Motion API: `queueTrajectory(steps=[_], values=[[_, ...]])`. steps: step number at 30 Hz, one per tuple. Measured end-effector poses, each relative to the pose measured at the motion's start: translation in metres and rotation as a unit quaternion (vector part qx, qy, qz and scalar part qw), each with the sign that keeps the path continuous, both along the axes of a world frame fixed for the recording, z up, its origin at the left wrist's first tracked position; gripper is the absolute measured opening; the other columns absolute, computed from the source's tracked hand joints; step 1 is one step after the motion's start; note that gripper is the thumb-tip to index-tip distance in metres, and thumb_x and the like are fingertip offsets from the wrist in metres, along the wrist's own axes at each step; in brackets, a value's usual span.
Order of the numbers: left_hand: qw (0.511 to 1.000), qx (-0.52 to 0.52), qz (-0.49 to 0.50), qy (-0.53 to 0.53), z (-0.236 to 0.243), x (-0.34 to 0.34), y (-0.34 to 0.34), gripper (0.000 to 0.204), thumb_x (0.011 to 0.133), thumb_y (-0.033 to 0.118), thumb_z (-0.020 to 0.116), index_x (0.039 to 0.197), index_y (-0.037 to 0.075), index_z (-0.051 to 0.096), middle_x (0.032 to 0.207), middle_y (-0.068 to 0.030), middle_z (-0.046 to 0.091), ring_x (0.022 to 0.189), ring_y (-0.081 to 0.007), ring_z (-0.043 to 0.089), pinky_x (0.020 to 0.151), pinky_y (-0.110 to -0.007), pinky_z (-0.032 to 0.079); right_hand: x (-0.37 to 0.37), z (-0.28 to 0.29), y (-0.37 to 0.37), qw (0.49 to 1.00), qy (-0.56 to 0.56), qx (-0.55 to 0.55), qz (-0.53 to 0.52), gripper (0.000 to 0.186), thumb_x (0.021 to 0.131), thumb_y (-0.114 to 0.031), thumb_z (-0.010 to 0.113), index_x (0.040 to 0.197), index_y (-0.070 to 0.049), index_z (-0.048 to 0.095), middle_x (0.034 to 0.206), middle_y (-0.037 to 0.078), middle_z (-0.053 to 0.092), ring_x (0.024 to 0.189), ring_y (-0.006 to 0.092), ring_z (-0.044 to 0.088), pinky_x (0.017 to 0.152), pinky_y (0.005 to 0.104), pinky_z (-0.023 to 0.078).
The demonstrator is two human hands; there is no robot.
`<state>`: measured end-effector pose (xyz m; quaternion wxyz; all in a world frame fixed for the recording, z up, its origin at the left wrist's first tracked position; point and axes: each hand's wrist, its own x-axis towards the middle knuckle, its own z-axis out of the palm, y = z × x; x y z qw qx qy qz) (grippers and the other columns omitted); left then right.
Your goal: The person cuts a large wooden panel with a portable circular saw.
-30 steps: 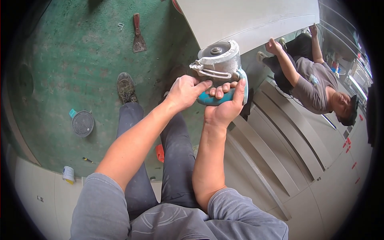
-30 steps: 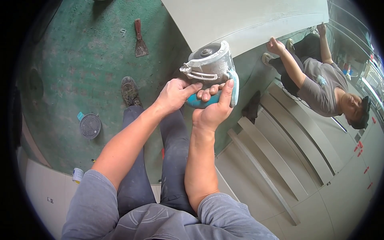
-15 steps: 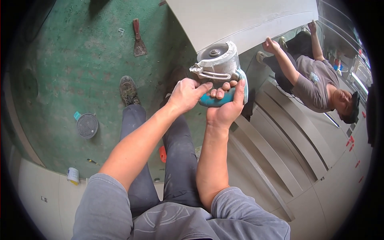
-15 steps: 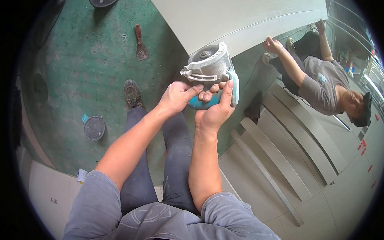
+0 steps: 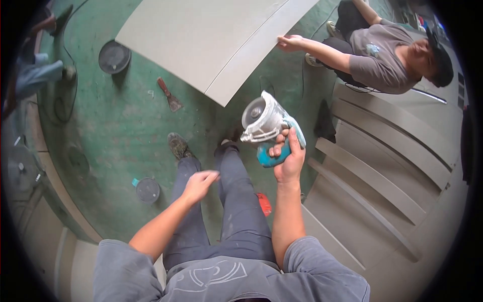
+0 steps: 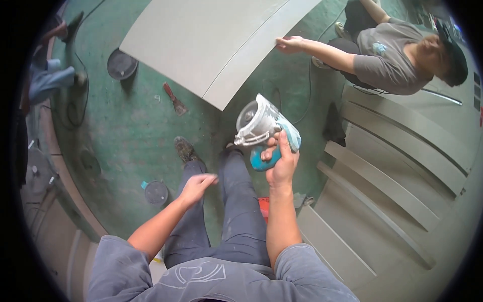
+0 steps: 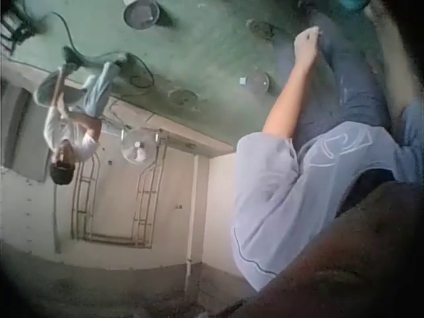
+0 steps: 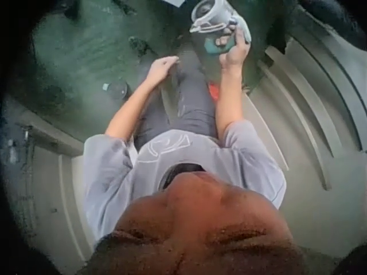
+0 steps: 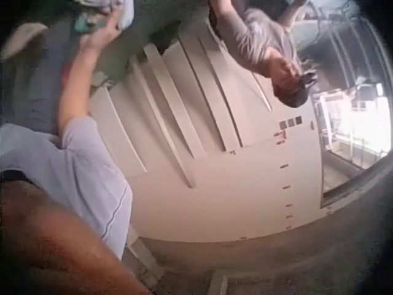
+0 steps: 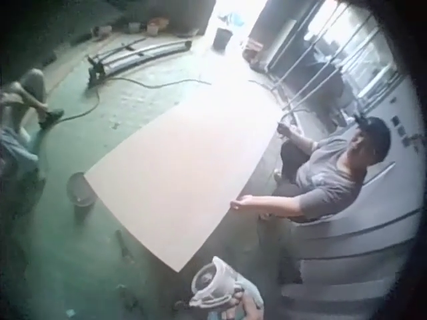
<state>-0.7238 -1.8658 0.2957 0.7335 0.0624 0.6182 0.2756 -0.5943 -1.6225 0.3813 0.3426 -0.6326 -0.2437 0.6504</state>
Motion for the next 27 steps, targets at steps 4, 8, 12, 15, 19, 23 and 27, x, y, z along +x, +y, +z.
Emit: queueTrajectory(steps=[4,8,12,15,19,23,27], values=[[0.974,-0.092,-0.173,0.112,0.118,0.044,0.076,0.043,0.098,0.038,0.059,0.102,-0.002,0.076,0.092,-0.0025,0.076,0.081,-0.0152,0.063,0.078,-0.027,0.049,0.124,0.106,0.140,0.999,-0.031,-0.009,0.002,0.024,0.104,-0.029,0.063,0.100,-0.006,0.064,0.079,0.004,0.064,0.047,0.0094,0.049,0.047,0.0254,0.042],[0.961,-0.139,-0.151,0.183,0.218,0.138,0.192,0.039,0.098,0.033,0.060,0.101,-0.001,0.077,0.090,-0.0028,0.076,0.079,-0.0152,0.064,0.077,-0.027,0.049,0.256,0.205,0.303,0.997,0.013,-0.061,-0.054,0.022,0.103,-0.028,0.065,0.098,-0.006,0.063,0.074,0.001,0.060,0.048,0.0086,0.048,0.047,0.0261,0.042],[0.959,-0.115,-0.131,0.222,0.315,0.256,0.338,0.033,0.095,0.027,0.060,0.107,0.002,0.078,0.093,-0.0050,0.079,0.080,-0.0203,0.069,0.078,-0.030,0.053,0.386,0.310,0.476,0.985,0.077,-0.111,-0.107,0.021,0.104,-0.029,0.063,0.098,-0.008,0.061,0.071,-0.001,0.056,0.049,0.0075,0.047,0.048,0.0262,0.041],[0.964,-0.096,-0.089,0.231,0.395,0.333,0.467,0.032,0.094,0.023,0.061,0.111,0.001,0.077,0.095,-0.0049,0.079,0.081,-0.0192,0.070,0.079,-0.028,0.053,0.468,0.391,0.587,0.976,0.112,-0.131,-0.134,0.022,0.103,-0.029,0.064,0.098,-0.009,0.061,0.070,-0.002,0.054,0.049,0.0071,0.046,0.048,0.0265,0.041],[0.957,-0.067,-0.059,0.277,0.491,0.406,0.631,0.031,0.094,0.019,0.061,0.115,0.000,0.076,0.097,-0.0047,0.079,0.083,-0.0179,0.070,0.080,-0.026,0.052,0.545,0.468,0.704,0.951,0.187,-0.176,-0.174,0.022,0.101,-0.030,0.066,0.098,-0.008,0.061,0.068,-0.003,0.052,0.049,0.0068,0.045,0.048,0.0271,0.040],[0.968,-0.043,0.019,0.246,0.536,0.439,0.762,0.032,0.096,0.016,0.061,0.119,-0.003,0.073,0.103,-0.0077,0.078,0.092,-0.0157,0.068,0.086,-0.023,0.050,0.568,0.510,0.806,0.952,0.198,-0.187,-0.142,0.021,0.105,-0.031,0.059,0.100,-0.011,0.059,0.067,-0.005,0.051,0.049,0.0054,0.043,0.050,0.0254,0.039],[0.972,-0.041,0.018,0.229,0.536,0.389,0.863,0.033,0.096,0.016,0.062,0.120,-0.004,0.072,0.103,-0.0081,0.078,0.094,-0.0159,0.069,0.087,-0.023,0.050,0.514,0.520,0.900,0.950,0.212,-0.173,-0.152,0.022,0.102,-0.031,0.064,0.102,-0.009,0.060,0.068,-0.005,0.051,0.049,0.0061,0.043,0.050,0.0262,0.039]])
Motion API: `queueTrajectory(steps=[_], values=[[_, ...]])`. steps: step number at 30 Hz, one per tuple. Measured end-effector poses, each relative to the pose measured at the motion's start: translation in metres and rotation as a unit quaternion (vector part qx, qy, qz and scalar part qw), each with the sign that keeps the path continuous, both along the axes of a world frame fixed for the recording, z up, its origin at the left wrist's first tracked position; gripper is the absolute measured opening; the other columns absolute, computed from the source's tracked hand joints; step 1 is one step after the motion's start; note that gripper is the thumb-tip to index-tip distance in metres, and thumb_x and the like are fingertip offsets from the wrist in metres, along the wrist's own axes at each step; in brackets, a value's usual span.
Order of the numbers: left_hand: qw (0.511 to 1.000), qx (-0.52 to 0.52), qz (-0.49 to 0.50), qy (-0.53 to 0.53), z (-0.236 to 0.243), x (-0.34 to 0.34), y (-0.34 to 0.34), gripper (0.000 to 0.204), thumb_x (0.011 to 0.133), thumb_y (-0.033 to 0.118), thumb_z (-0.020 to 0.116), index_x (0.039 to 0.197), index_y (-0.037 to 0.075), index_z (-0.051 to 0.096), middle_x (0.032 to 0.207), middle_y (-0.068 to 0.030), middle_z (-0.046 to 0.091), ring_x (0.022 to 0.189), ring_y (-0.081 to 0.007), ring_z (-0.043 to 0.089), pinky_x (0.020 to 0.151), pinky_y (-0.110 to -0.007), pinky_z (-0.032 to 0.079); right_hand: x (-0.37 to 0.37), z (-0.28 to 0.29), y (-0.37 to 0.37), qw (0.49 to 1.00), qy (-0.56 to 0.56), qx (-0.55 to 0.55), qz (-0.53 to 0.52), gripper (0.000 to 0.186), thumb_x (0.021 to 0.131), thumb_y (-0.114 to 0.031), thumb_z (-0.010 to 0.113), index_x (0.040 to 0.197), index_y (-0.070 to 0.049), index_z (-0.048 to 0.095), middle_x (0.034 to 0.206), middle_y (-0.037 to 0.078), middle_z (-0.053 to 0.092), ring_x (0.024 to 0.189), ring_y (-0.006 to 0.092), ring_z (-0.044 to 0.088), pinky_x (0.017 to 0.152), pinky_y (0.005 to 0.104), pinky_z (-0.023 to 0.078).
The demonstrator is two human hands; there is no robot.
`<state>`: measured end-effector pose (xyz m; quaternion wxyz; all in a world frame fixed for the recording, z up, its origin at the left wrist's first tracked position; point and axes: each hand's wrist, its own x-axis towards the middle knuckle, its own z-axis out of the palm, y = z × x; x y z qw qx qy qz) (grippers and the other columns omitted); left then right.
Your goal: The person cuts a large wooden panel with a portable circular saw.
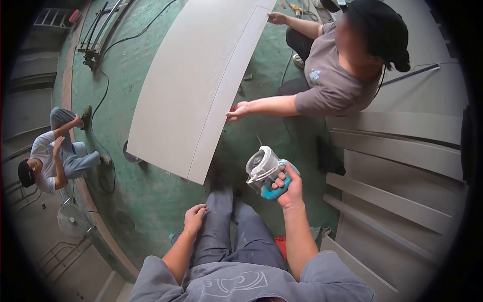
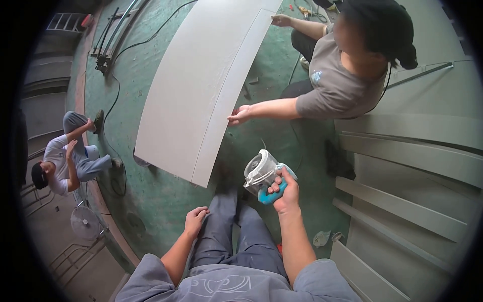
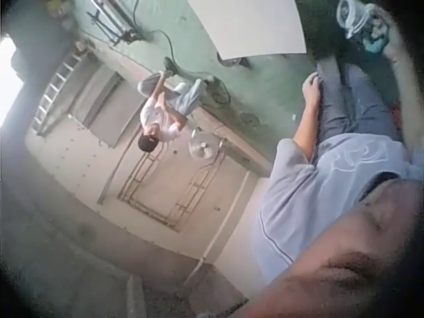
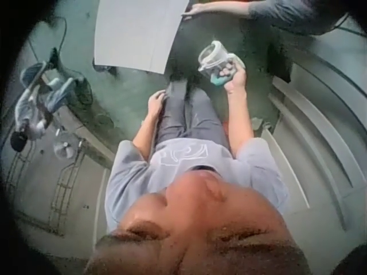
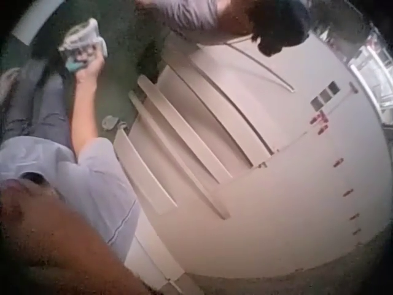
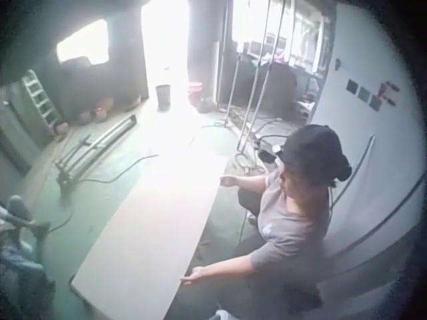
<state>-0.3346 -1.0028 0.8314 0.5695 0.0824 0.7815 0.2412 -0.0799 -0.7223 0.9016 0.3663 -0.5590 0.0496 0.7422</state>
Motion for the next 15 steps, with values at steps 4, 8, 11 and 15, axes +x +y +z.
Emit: queueTrajectory(steps=[4,8,11,15], values=[[0.999,-0.007,0.034,-0.016,-0.037,-0.066,0.097,0.032,0.097,0.016,0.061,0.119,-0.004,0.073,0.103,-0.0085,0.078,0.094,-0.0156,0.068,0.086,-0.024,0.050,-0.074,-0.007,0.114,1.000,0.017,-0.004,0.004,0.023,0.102,-0.031,0.066,0.102,-0.009,0.060,0.068,-0.004,0.050,0.049,0.0062,0.042,0.050,0.0265,0.040],[0.991,-0.013,0.123,-0.054,-0.080,-0.070,0.238,0.031,0.099,0.018,0.060,0.118,-0.003,0.073,0.103,-0.0086,0.078,0.092,-0.0152,0.068,0.084,-0.024,0.050,-0.113,-0.017,0.272,0.998,0.017,-0.009,0.056,0.022,0.103,-0.031,0.064,0.101,-0.009,0.060,0.068,-0.005,0.050,0.049,0.0061,0.042,0.051,0.0263,0.039],[0.983,-0.016,0.162,-0.089,-0.104,-0.207,0.355,0.031,0.101,0.021,0.059,0.117,-0.001,0.073,0.104,-0.0086,0.077,0.090,-0.0152,0.067,0.083,-0.025,0.050,-0.242,-0.031,0.352,0.998,0.021,0.000,0.063,0.022,0.104,-0.032,0.060,0.100,-0.011,0.059,0.067,-0.005,0.050,0.049,0.0057,0.042,0.052,0.0257,0.038],[0.956,-0.001,0.226,-0.187,-0.114,-0.319,0.467,0.039,0.104,0.031,0.058,0.125,-0.001,0.068,0.108,-0.0096,0.077,0.090,-0.0165,0.067,0.083,-0.027,0.051,-0.373,-0.037,0.455,0.997,0.025,-0.006,0.075,0.023,0.104,-0.032,0.060,0.099,-0.010,0.059,0.068,-0.005,0.050,0.050,0.0058,0.041,0.053,0.0264,0.038]])
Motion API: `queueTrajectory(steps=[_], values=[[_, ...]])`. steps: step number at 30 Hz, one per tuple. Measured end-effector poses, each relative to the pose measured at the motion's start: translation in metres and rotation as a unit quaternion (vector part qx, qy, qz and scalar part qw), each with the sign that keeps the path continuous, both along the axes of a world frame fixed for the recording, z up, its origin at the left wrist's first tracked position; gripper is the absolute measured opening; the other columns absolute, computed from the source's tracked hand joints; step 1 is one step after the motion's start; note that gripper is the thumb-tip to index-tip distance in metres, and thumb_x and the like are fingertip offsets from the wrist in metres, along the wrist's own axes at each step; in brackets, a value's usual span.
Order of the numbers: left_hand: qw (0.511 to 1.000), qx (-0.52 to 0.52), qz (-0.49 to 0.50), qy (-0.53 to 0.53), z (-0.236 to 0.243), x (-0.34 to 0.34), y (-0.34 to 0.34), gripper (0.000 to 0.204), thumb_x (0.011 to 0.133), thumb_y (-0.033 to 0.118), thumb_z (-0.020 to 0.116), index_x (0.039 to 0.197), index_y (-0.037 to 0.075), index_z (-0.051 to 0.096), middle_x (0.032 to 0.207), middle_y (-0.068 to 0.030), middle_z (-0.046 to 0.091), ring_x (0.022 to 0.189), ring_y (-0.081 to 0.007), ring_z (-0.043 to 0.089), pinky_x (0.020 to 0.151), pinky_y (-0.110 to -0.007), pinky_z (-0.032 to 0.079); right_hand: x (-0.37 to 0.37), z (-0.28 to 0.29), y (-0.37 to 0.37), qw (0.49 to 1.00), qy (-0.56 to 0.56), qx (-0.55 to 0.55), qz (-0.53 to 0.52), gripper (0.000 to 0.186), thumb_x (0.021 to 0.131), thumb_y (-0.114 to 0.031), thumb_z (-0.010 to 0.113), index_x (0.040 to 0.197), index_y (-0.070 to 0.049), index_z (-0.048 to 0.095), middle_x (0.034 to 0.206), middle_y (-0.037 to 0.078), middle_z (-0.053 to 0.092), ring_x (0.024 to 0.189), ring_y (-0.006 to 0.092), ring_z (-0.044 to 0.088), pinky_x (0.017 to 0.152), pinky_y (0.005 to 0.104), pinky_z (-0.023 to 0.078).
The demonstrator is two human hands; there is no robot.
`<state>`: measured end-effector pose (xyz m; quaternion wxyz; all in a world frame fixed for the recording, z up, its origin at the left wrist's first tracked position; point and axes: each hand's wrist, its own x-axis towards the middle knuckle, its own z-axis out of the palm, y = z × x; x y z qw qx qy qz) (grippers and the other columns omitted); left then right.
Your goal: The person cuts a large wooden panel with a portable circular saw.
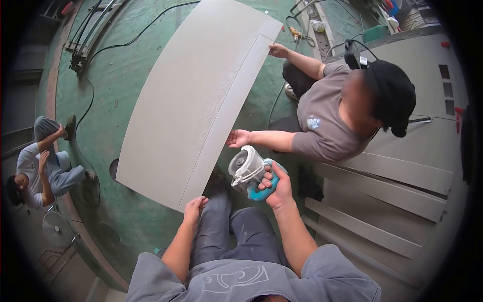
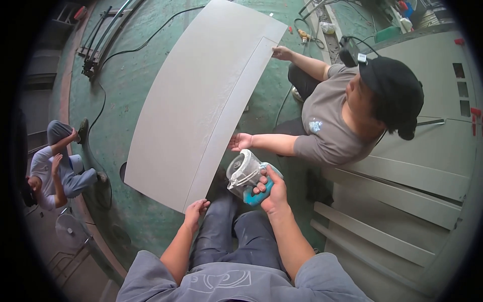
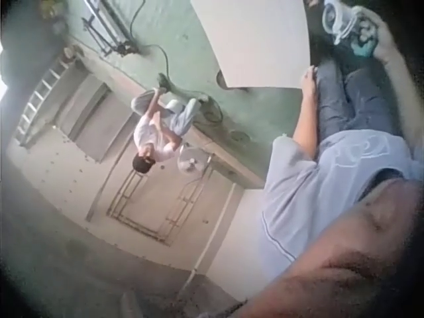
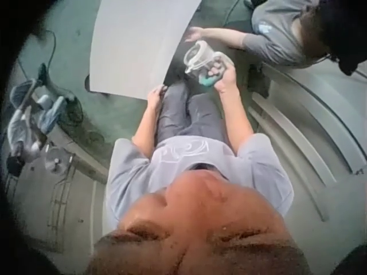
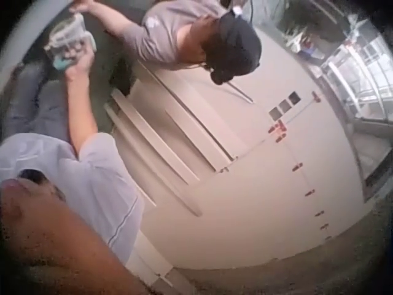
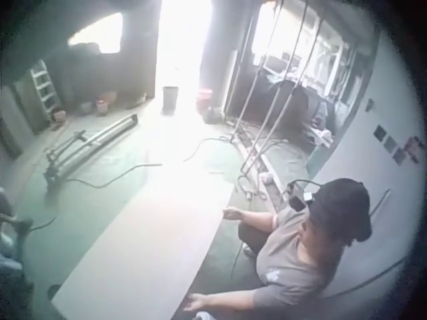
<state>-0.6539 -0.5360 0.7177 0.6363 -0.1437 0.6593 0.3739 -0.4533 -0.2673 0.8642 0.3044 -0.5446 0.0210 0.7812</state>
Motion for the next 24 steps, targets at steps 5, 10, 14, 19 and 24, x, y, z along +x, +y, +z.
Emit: queueTrajectory(steps=[5,10,14,19,24], values=[[0.975,0.008,0.187,-0.119,-0.005,-0.036,0.123,0.055,0.106,0.046,0.054,0.135,-0.001,0.059,0.122,-0.0127,0.072,0.099,-0.0211,0.067,0.089,-0.032,0.053,-0.071,0.012,0.142,1.000,0.013,-0.014,0.013,0.025,0.104,-0.033,0.061,0.099,-0.009,0.058,0.068,-0.005,0.050,0.051,0.0060,0.042,0.054,0.0273,0.039],[0.912,-0.029,0.358,-0.196,-0.038,-0.060,0.269,0.069,0.104,0.058,0.053,0.142,0.000,0.053,0.132,-0.0180,0.066,0.118,-0.0271,0.063,0.099,-0.038,0.052,-0.115,-0.014,0.282,0.999,0.034,-0.032,0.006,0.026,0.103,-0.034,0.062,0.099,-0.009,0.058,0.069,-0.005,0.050,0.052,0.0063,0.042,0.055,0.0275,0.039],[0.835,-0.100,0.489,-0.231,-0.114,-0.069,0.425,0.077,0.101,0.067,0.048,0.144,0.003,0.051,0.140,-0.0187,0.061,0.129,-0.0307,0.058,0.105,-0.043,0.051,-0.131,-0.085,0.410,0.999,0.028,-0.042,0.011,0.026,0.103,-0.035,0.062,0.100,-0.009,0.058,0.070,-0.005,0.051,0.052,0.0064,0.043,0.055,0.0274,0.040],[0.748,-0.132,0.616,-0.209,-0.293,-0.048,0.623,0.090,0.094,0.082,0.041,0.145,0.009,0.052,0.145,-0.0156,0.058,0.132,-0.0362,0.055,0.109,-0.051,0.048,-0.117,-0.236,0.600,0.997,0.037,-0.066,0.012,0.027,0.103,-0.036,0.062,0.100,-0.009,0.058,0.071,-0.005,0.052,0.052,0.0066,0.044,0.055,0.0273,0.041],[0.670,-0.104,0.722,-0.140,-0.453,-0.024,0.774,0.093,0.091,0.087,0.036,0.142,0.012,0.056,0.143,-0.0119,0.060,0.129,-0.0381,0.057,0.107,-0.055,0.048,-0.095,-0.368,0.762,0.994,0.062,-0.088,-0.001,0.027,0.104,-0.036,0.061,0.100,-0.009,0.058,0.070,-0.004,0.052,0.052,0.0067,0.046,0.055,0.0272,0.041]])
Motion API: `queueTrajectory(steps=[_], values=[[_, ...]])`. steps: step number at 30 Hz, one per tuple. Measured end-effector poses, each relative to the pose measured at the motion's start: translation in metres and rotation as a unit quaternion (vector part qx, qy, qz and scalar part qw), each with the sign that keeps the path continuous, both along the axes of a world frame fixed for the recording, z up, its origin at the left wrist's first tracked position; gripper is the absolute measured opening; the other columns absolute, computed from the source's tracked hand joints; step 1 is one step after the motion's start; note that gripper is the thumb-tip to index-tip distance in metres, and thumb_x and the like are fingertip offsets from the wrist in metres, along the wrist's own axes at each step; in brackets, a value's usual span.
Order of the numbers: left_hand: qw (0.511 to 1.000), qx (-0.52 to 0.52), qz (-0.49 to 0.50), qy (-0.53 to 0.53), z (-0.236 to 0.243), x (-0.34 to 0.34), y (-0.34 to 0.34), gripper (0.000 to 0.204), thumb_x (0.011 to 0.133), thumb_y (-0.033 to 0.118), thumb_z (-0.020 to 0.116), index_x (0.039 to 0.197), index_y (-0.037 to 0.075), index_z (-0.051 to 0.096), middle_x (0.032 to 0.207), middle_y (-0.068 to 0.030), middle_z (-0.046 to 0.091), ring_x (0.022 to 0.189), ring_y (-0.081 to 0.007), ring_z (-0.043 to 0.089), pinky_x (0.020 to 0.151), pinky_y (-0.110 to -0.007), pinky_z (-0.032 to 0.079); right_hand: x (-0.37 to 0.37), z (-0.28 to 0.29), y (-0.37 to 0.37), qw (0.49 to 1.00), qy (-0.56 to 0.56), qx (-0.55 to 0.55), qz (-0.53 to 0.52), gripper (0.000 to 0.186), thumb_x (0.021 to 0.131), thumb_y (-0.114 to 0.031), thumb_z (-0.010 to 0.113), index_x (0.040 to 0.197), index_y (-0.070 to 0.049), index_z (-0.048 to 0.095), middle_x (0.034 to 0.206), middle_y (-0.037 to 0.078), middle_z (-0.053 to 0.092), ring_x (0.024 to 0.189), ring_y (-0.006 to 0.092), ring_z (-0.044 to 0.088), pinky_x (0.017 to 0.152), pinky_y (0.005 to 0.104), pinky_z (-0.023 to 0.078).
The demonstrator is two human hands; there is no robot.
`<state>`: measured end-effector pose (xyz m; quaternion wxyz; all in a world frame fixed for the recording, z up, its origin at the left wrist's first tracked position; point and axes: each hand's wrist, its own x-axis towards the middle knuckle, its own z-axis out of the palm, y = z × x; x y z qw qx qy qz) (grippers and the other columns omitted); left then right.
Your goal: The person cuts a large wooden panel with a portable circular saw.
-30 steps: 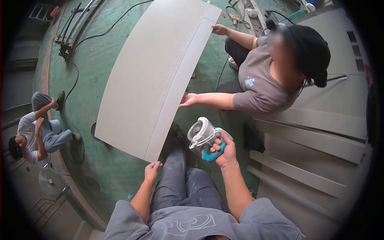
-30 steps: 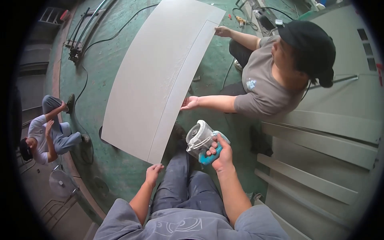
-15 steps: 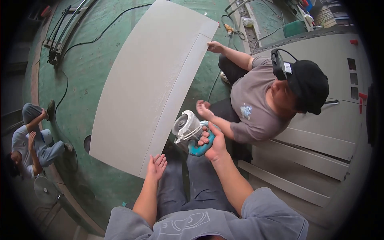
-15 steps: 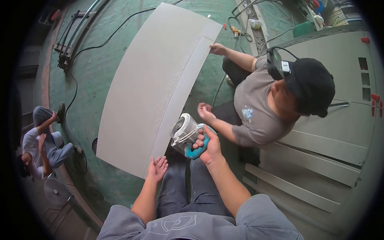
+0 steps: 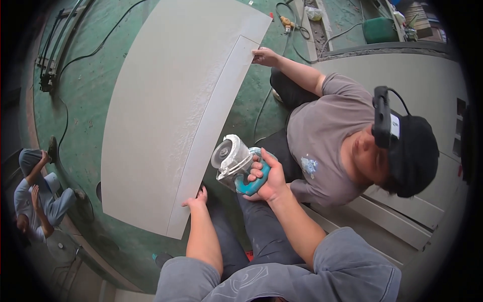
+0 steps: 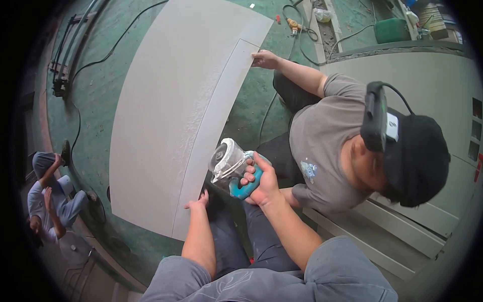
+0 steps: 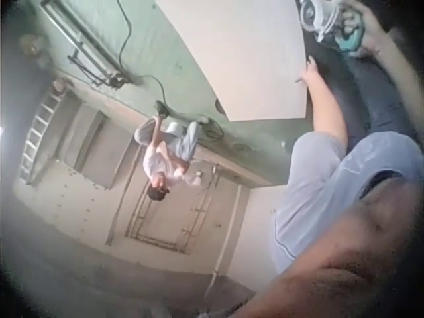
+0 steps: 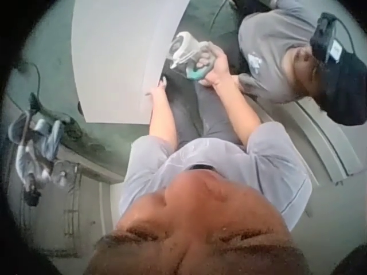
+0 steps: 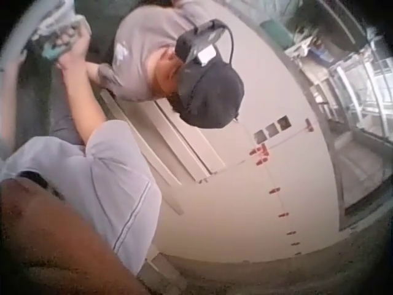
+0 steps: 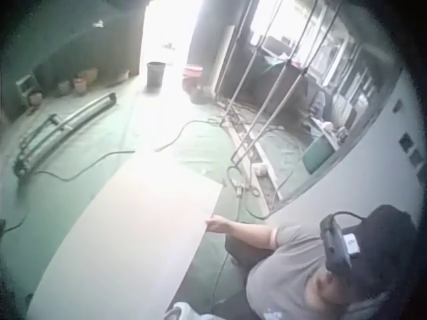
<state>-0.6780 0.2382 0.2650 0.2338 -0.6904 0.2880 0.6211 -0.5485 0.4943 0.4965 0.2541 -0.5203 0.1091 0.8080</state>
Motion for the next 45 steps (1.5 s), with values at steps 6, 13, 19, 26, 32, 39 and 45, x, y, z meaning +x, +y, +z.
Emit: queueTrajectory(steps=[6,13,19,26,32,39,45], values=[[0.955,-0.270,0.119,-0.014,-0.135,-0.021,0.120,0.079,0.097,0.074,0.035,0.136,0.010,0.061,0.141,-0.0104,0.062,0.123,-0.0335,0.062,0.099,-0.054,0.052,-0.003,-0.101,0.133,1.000,-0.023,0.004,0.009,0.025,0.102,-0.034,0.064,0.099,-0.010,0.058,0.068,-0.005,0.050,0.051,0.0063,0.042,0.054,0.0272,0.040],[0.949,-0.284,0.131,-0.048,-0.163,-0.001,0.197,0.065,0.099,0.060,0.038,0.131,0.011,0.065,0.140,-0.0087,0.063,0.116,-0.0301,0.065,0.092,-0.051,0.057,0.023,-0.155,0.234,0.997,-0.063,0.044,0.028,0.025,0.104,-0.032,0.061,0.099,-0.008,0.059,0.069,-0.004,0.052,0.050,0.0062,0.044,0.053,0.0265,0.040],[0.920,-0.371,0.109,-0.067,-0.164,0.000,0.205,0.066,0.100,0.062,0.037,0.131,0.011,0.064,0.141,-0.0081,0.062,0.118,-0.0306,0.064,0.092,-0.048,0.057,0.020,-0.171,0.269,0.997,-0.056,0.032,0.048,0.025,0.103,-0.032,0.062,0.097,-0.008,0.059,0.069,-0.005,0.051,0.050,0.0060,0.044,0.053,0.0261,0.040],[0.937,-0.328,0.090,-0.084,-0.168,-0.004,0.224,0.067,0.101,0.062,0.033,0.134,0.012,0.063,0.144,-0.0086,0.060,0.122,-0.0308,0.062,0.092,-0.049,0.057,0.013,-0.189,0.284,0.996,-0.052,0.035,0.060,0.026,0.103,-0.032,0.062,0.095,-0.008,0.059,0.068,-0.005,0.051,0.050,0.0057,0.043,0.052,0.0260,0.040],[0.938,-0.327,0.077,-0.086,-0.192,-0.011,0.196,0.067,0.102,0.063,0.033,0.136,0.012,0.062,0.144,-0.0085,0.060,0.122,-0.0314,0.063,0.093,-0.050,0.057,-0.014,-0.206,0.274,0.994,-0.069,0.038,0.079,0.027,0.103,-0.033,0.062,0.095,-0.008,0.059,0.068,-0.005,0.050,0.050,0.0057,0.043,0.051,0.0260,0.040],[0.958,-0.258,0.122,-0.036,-0.180,-0.035,0.193,0.070,0.101,0.065,0.032,0.134,0.013,0.064,0.139,-0.0085,0.064,0.119,-0.0322,0.065,0.094,-0.048,0.057,-0.037,-0.192,0.265,0.993,-0.070,0.027,0.086,0.027,0.104,-0.032,0.062,0.095,-0.007,0.059,0.067,-0.004,0.050,0.048,0.0059,0.042,0.050,0.0259,0.039],[0.958,-0.260,0.120,-0.024,-0.188,-0.048,0.190,0.072,0.101,0.067,0.031,0.133,0.013,0.065,0.134,-0.0069,0.067,0.118,-0.0323,0.065,0.096,-0.048,0.056,-0.067,-0.172,0.276,0.991,-0.061,0.045,0.113,0.027,0.104,-0.032,0.061,0.095,-0.007,0.059,0.066,-0.004,0.051,0.048,0.0061,0.041,0.049,0.0259,0.039]])
